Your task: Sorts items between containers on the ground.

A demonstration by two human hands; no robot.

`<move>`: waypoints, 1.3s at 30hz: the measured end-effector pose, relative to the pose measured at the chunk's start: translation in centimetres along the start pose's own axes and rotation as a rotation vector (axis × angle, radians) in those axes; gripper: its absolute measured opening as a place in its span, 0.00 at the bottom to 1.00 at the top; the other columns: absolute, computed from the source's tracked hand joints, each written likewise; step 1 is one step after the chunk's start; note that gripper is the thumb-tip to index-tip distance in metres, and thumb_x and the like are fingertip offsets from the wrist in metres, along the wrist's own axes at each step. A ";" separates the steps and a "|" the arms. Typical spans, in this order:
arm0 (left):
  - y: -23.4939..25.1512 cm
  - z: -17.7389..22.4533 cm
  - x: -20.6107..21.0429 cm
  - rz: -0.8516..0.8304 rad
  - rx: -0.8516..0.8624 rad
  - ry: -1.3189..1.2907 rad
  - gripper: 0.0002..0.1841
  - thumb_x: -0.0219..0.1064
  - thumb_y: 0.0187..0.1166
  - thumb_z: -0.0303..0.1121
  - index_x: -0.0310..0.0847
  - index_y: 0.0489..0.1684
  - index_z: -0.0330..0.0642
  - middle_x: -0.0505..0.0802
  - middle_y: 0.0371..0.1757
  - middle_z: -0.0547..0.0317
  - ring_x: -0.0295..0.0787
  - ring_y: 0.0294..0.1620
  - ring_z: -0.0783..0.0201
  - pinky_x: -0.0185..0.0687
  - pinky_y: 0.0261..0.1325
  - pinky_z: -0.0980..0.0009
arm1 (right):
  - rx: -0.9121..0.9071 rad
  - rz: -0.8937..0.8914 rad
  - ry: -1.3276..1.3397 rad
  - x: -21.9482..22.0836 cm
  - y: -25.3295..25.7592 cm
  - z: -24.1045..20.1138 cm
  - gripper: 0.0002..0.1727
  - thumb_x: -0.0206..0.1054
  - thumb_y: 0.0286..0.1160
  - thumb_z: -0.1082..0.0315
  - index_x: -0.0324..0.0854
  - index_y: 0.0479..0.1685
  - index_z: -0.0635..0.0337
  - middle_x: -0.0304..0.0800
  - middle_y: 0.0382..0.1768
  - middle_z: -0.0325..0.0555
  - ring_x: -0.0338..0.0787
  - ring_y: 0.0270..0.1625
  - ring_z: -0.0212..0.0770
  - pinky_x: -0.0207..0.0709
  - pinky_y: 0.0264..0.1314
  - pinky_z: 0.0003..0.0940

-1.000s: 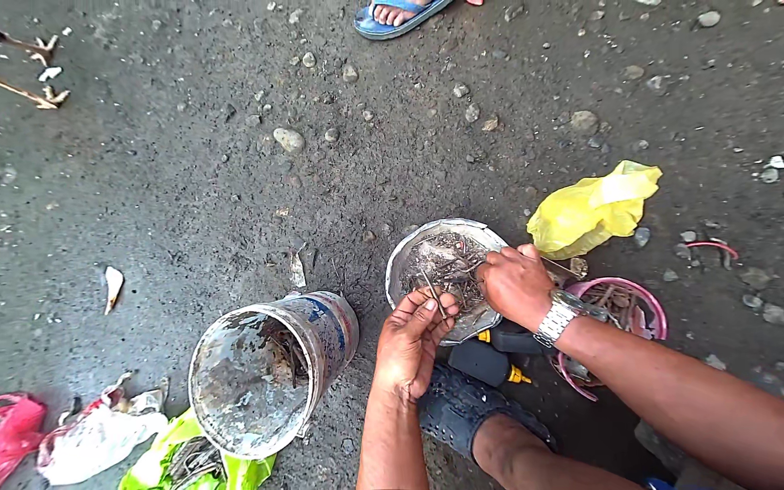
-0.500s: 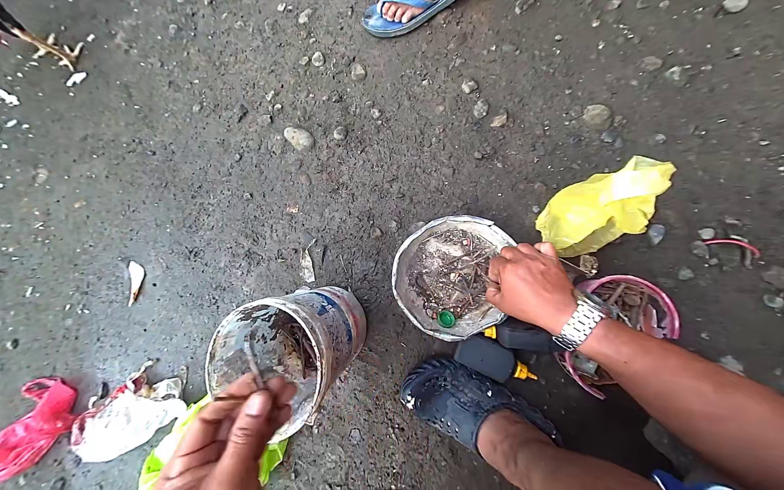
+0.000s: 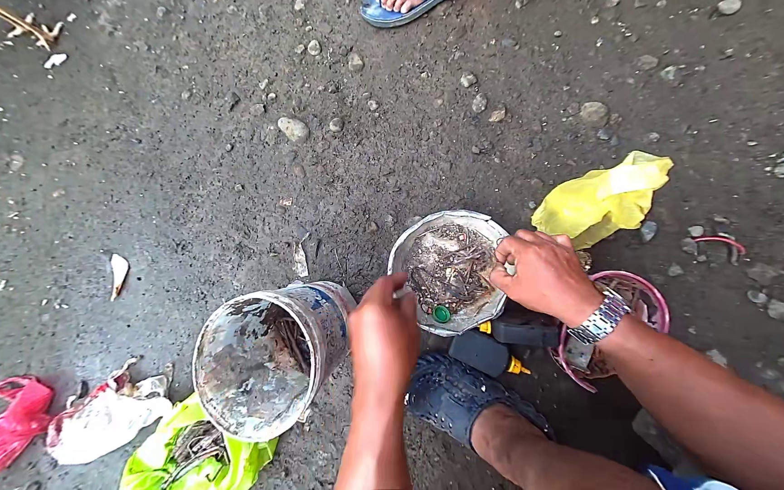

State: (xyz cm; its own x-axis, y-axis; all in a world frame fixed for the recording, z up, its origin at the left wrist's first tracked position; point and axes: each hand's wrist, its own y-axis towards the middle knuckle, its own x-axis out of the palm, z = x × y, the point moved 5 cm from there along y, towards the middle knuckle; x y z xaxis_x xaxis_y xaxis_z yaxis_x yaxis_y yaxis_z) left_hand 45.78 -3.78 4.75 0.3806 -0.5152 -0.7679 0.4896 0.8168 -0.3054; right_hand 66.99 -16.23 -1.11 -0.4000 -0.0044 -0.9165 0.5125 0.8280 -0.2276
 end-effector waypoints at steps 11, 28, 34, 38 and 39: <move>6.3 0.2 7.1 -0.333 0.033 0.457 0.09 0.62 0.83 0.26 0.87 0.52 0.42 0.92 0.53 0.43 0.93 0.52 0.41 0.89 0.51 0.41 | 0.017 0.015 0.103 -0.4 -1.1 0.4 0.08 0.68 0.63 0.55 0.85 0.26 0.47 0.84 0.29 0.38 0.85 0.38 0.43 0.72 0.48 0.53; 5.4 -0.4 8.6 -0.324 -0.159 0.603 0.12 0.62 0.82 0.35 0.81 0.59 0.46 0.95 0.45 0.46 0.94 0.48 0.42 0.87 0.44 0.43 | 0.011 -0.030 0.115 0.2 -1.2 0.0 0.08 0.69 0.64 0.54 0.84 0.26 0.45 0.83 0.28 0.35 0.85 0.39 0.40 0.73 0.50 0.52; 4.5 -3.1 4.8 -0.306 -0.245 -0.485 0.13 0.71 0.80 0.28 0.87 0.60 0.44 0.97 0.40 0.56 0.95 0.35 0.61 0.93 0.41 0.62 | 0.062 -0.120 0.283 -0.3 -1.0 0.6 0.06 0.69 0.68 0.55 0.86 0.30 0.43 0.84 0.31 0.31 0.84 0.37 0.36 0.76 0.49 0.51; 1.8 -4.4 4.5 -0.213 -0.325 -1.132 0.11 0.68 0.79 0.19 0.85 0.56 0.34 0.94 0.46 0.40 0.95 0.44 0.51 0.93 0.49 0.59 | 0.077 -0.202 0.548 0.4 -0.8 0.0 0.06 0.66 0.71 0.58 0.86 0.30 0.42 0.84 0.30 0.30 0.83 0.32 0.32 0.79 0.35 0.42; 1.3 -4.5 4.4 -0.185 -0.326 -1.167 0.10 0.68 0.78 0.18 0.85 0.54 0.33 0.94 0.46 0.39 0.95 0.44 0.51 0.92 0.49 0.59 | 0.078 -0.214 0.604 0.6 -0.9 -0.2 0.06 0.66 0.71 0.58 0.85 0.30 0.42 0.85 0.30 0.29 0.83 0.31 0.31 0.80 0.34 0.41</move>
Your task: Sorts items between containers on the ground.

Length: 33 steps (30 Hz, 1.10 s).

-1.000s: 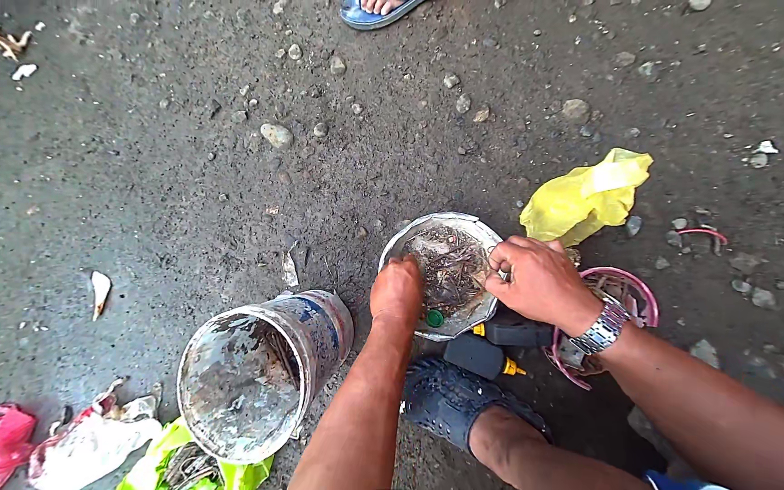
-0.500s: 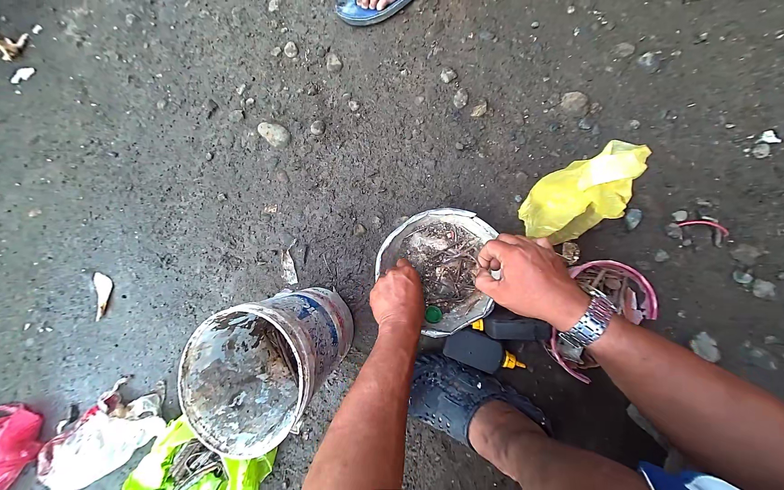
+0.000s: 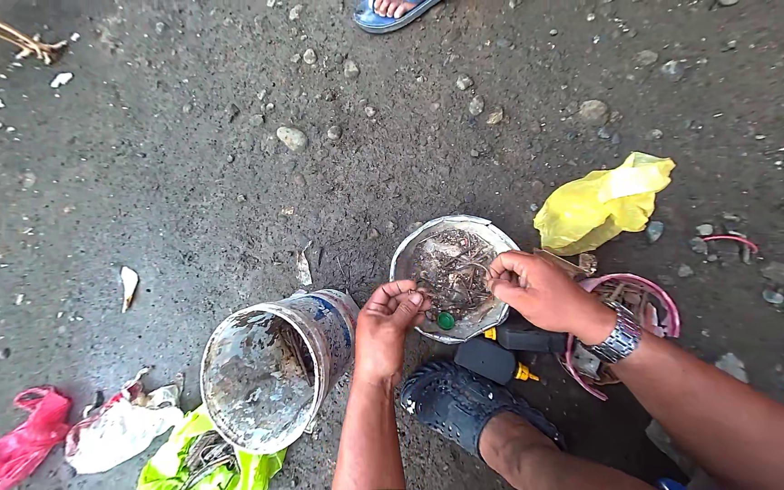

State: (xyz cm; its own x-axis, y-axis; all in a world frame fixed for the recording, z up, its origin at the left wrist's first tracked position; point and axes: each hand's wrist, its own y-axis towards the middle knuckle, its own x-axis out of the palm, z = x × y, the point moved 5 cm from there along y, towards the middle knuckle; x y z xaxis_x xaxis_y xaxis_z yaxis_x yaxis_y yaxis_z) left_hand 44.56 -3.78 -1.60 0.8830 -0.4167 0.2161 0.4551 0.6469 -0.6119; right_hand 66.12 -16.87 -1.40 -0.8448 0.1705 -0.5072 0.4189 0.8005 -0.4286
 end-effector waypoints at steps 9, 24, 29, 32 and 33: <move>-4.4 1.0 -1.0 0.074 0.043 -0.308 0.08 0.63 0.83 0.22 0.83 0.52 0.27 0.94 0.49 0.31 0.97 0.45 0.51 0.93 0.46 0.64 | -0.065 -0.044 0.162 0.7 -1.0 -1.1 0.05 0.66 0.72 0.59 0.85 0.33 0.44 0.85 0.30 0.30 0.83 0.31 0.30 0.80 0.34 0.34; -14.5 9.7 -10.3 0.353 0.568 0.570 0.03 0.65 0.84 0.31 0.84 0.42 0.46 0.97 0.38 0.65 0.95 0.37 0.69 0.92 0.37 0.70 | 0.007 -0.193 0.646 1.1 -1.7 -1.3 0.09 0.63 0.75 0.63 0.87 0.35 0.53 0.86 0.31 0.38 0.84 0.37 0.32 0.78 0.45 0.32; -14.1 10.6 -13.5 0.637 0.461 0.809 0.18 0.70 0.80 0.31 0.79 0.58 0.23 0.90 0.52 0.48 0.91 0.48 0.73 0.90 0.52 0.76 | 0.001 -0.374 0.908 2.4 -1.8 -2.2 0.11 0.59 0.77 0.62 0.86 0.34 0.52 0.86 0.34 0.35 0.84 0.40 0.29 0.79 0.50 0.25; -13.8 11.0 -9.9 0.549 0.571 0.745 0.13 0.69 0.80 0.29 0.80 0.55 0.28 0.92 0.49 0.58 0.91 0.43 0.76 0.90 0.45 0.78 | -0.069 -0.461 0.957 2.9 -2.2 -2.9 0.11 0.61 0.81 0.60 0.86 0.35 0.50 0.85 0.35 0.33 0.83 0.41 0.27 0.77 0.52 0.25; -13.5 10.8 -7.9 0.449 0.582 0.683 0.10 0.69 0.81 0.28 0.83 0.52 0.32 0.94 0.45 0.63 0.91 0.38 0.76 0.90 0.40 0.76 | -0.095 -0.475 0.941 3.1 -2.3 -3.1 0.11 0.62 0.81 0.59 0.86 0.36 0.50 0.85 0.35 0.32 0.83 0.42 0.27 0.77 0.52 0.25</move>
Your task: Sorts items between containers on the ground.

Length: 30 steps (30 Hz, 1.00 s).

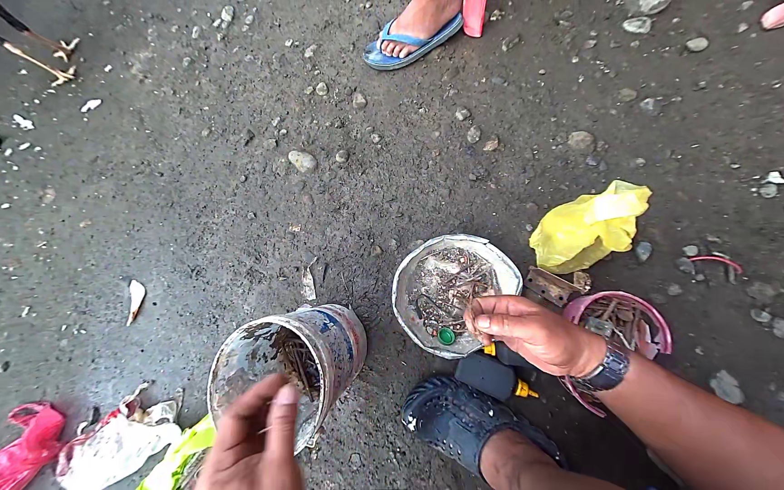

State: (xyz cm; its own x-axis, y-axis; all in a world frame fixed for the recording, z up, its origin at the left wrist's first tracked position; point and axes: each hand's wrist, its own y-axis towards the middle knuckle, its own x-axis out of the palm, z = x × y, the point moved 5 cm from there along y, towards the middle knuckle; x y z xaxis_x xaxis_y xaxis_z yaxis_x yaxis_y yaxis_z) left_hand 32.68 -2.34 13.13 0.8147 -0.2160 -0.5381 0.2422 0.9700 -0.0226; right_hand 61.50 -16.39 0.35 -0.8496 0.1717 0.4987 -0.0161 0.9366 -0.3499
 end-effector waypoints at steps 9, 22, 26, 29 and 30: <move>-3.0 0.6 16.3 -0.401 -0.412 -0.567 0.11 0.74 0.76 0.29 0.91 0.48 0.29 0.95 0.37 0.45 0.91 0.31 0.60 0.90 0.35 0.68 | 0.077 0.069 -0.125 2.5 -0.2 -0.9 0.08 0.72 0.78 0.64 0.90 0.39 0.59 0.92 0.36 0.40 0.88 0.42 0.29 0.82 0.52 0.26; -3.6 -0.5 13.2 -0.265 -0.824 -1.168 0.12 0.54 0.88 0.21 0.83 0.58 0.28 0.94 0.45 0.40 0.96 0.41 0.55 0.94 0.46 0.64 | 0.074 0.194 -0.102 1.6 -0.2 -0.3 0.10 0.67 0.77 0.63 0.93 0.36 0.54 0.93 0.37 0.39 0.84 0.37 0.28 0.77 0.44 0.23; -2.7 -1.3 4.4 -0.177 -0.408 -0.921 0.10 0.66 0.80 0.21 0.86 0.55 0.31 0.94 0.47 0.40 0.96 0.41 0.55 0.95 0.45 0.62 | 0.029 0.196 -0.185 1.2 -0.3 -0.2 0.10 0.69 0.75 0.59 0.94 0.40 0.51 0.95 0.38 0.40 0.88 0.39 0.30 0.82 0.45 0.26; -2.9 -4.9 -6.5 0.148 -0.301 -0.441 0.07 0.65 0.78 0.22 0.86 0.48 0.33 0.95 0.42 0.46 0.95 0.37 0.59 0.95 0.40 0.64 | 0.002 0.166 -0.240 1.1 -0.3 0.6 0.09 0.69 0.72 0.58 0.94 0.37 0.49 0.94 0.37 0.40 0.88 0.36 0.31 0.82 0.41 0.24; -3.1 -6.7 -9.8 0.277 -0.349 -0.247 0.07 0.63 0.77 0.22 0.85 0.47 0.33 0.95 0.40 0.49 0.94 0.35 0.60 0.93 0.38 0.65 | -0.003 0.162 -0.257 1.0 -0.2 0.8 0.09 0.69 0.71 0.58 0.93 0.36 0.49 0.94 0.35 0.40 0.88 0.35 0.31 0.81 0.40 0.23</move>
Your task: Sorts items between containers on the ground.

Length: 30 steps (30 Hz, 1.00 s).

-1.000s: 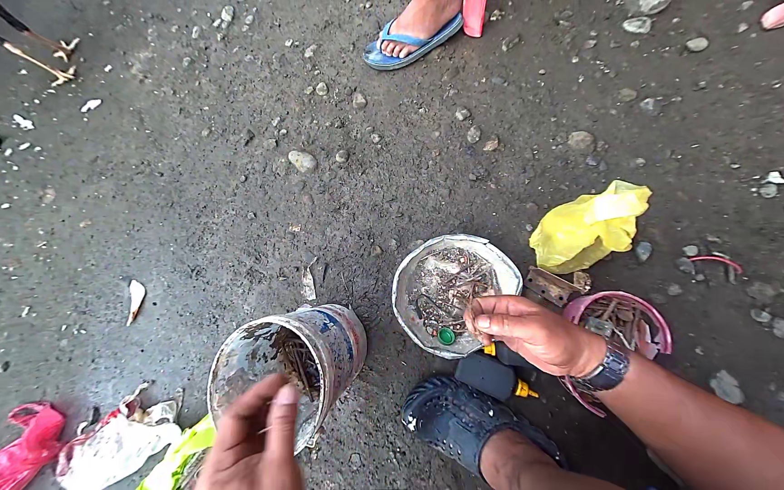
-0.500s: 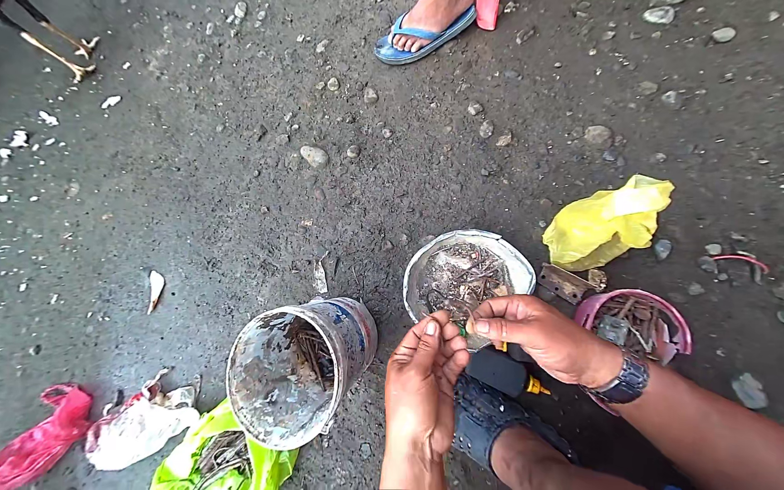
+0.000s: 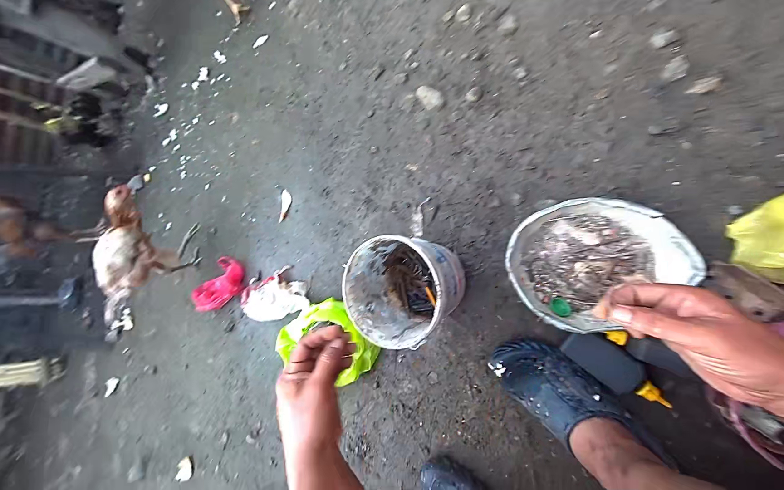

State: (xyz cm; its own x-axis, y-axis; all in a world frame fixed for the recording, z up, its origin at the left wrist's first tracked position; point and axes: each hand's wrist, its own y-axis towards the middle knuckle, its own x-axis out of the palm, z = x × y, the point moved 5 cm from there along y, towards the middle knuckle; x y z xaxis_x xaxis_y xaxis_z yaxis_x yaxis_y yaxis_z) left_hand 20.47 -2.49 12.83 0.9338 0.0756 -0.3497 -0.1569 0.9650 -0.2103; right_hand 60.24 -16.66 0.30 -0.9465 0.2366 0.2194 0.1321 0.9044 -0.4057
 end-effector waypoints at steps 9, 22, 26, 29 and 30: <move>0.6 -1.9 -6.1 0.235 -0.070 0.442 0.13 0.66 0.83 0.31 0.85 0.59 0.35 0.94 0.52 0.51 0.93 0.47 0.60 0.89 0.47 0.61 | -0.004 -0.142 -0.149 2.4 0.0 -0.6 0.10 0.78 0.62 0.52 0.94 0.33 0.46 0.94 0.31 0.36 0.90 0.33 0.32 0.84 0.35 0.26; -8.1 -0.8 20.0 -0.698 -0.341 -0.212 0.13 0.73 0.77 0.30 0.90 0.51 0.28 0.94 0.37 0.44 0.91 0.32 0.61 0.89 0.35 0.68 | -0.061 -0.275 -0.288 4.3 -0.7 -2.0 0.14 0.78 0.70 0.50 0.92 0.37 0.50 0.87 0.32 0.31 0.81 0.32 0.23 0.76 0.35 0.21; -7.6 -2.1 21.2 -0.758 -0.444 -0.287 0.10 0.74 0.75 0.26 0.90 0.47 0.27 0.94 0.35 0.44 0.90 0.31 0.63 0.88 0.35 0.71 | -0.036 -0.232 -0.383 3.9 -0.8 -1.7 0.15 0.79 0.68 0.47 0.92 0.35 0.48 0.85 0.32 0.30 0.80 0.32 0.22 0.75 0.35 0.20; -7.4 -2.3 21.2 -0.748 -0.462 -0.279 0.09 0.69 0.79 0.25 0.89 0.48 0.26 0.93 0.35 0.43 0.90 0.31 0.62 0.88 0.35 0.70 | -0.026 -0.219 -0.409 3.7 -0.8 -1.9 0.13 0.77 0.71 0.48 0.92 0.36 0.48 0.86 0.33 0.30 0.80 0.32 0.22 0.75 0.35 0.19; -7.4 -2.3 21.3 -0.740 -0.472 -0.281 0.10 0.67 0.81 0.26 0.89 0.49 0.26 0.94 0.36 0.43 0.90 0.31 0.62 0.88 0.35 0.70 | -0.026 -0.227 -0.410 3.6 -0.7 -1.9 0.13 0.75 0.72 0.49 0.92 0.37 0.48 0.86 0.33 0.29 0.81 0.33 0.21 0.75 0.36 0.19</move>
State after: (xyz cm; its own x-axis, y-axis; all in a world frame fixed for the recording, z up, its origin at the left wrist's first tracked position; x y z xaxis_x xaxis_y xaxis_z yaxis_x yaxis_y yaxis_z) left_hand 40.77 -8.55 4.82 0.8824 -0.4020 0.2443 0.4543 0.5936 -0.6643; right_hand 57.35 -15.73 3.07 -0.9899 -0.1230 -0.0707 -0.0891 0.9269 -0.3646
